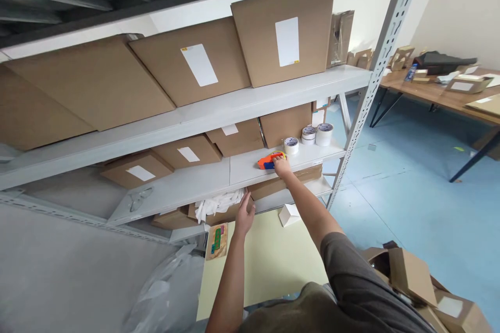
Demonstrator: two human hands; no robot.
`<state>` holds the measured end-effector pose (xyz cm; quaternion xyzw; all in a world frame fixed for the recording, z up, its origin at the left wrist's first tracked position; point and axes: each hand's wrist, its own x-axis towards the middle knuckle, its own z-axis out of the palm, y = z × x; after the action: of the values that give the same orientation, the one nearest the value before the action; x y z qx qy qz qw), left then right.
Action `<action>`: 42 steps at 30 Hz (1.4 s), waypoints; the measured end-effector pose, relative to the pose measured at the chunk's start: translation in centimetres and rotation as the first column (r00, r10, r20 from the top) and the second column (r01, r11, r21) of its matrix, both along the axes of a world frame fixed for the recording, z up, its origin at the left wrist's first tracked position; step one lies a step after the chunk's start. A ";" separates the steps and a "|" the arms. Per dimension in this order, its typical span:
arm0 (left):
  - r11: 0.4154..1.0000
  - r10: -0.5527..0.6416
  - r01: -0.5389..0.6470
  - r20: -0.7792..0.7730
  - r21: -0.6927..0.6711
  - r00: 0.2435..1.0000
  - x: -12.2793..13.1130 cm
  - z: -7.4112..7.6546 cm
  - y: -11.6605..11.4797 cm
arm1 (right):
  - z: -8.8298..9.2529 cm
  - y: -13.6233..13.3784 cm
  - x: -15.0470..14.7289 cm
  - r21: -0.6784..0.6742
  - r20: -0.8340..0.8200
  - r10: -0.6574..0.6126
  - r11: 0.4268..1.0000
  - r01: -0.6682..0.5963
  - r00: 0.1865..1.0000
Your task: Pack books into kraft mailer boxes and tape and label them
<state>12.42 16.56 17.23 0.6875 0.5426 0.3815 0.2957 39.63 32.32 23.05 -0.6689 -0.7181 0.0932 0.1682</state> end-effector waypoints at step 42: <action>0.968 -0.077 0.059 -0.066 -0.244 0.995 -9.8 -9.6 -15.2 | -28.2 -34.6 -6.5 -0.516 0.192 -0.312 0.774 0.366 0.930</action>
<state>2.63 1.41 7.67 0.6783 0.5717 0.2762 0.3698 33.15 -2.31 -5.19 -0.8108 -0.5364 0.2292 -0.0489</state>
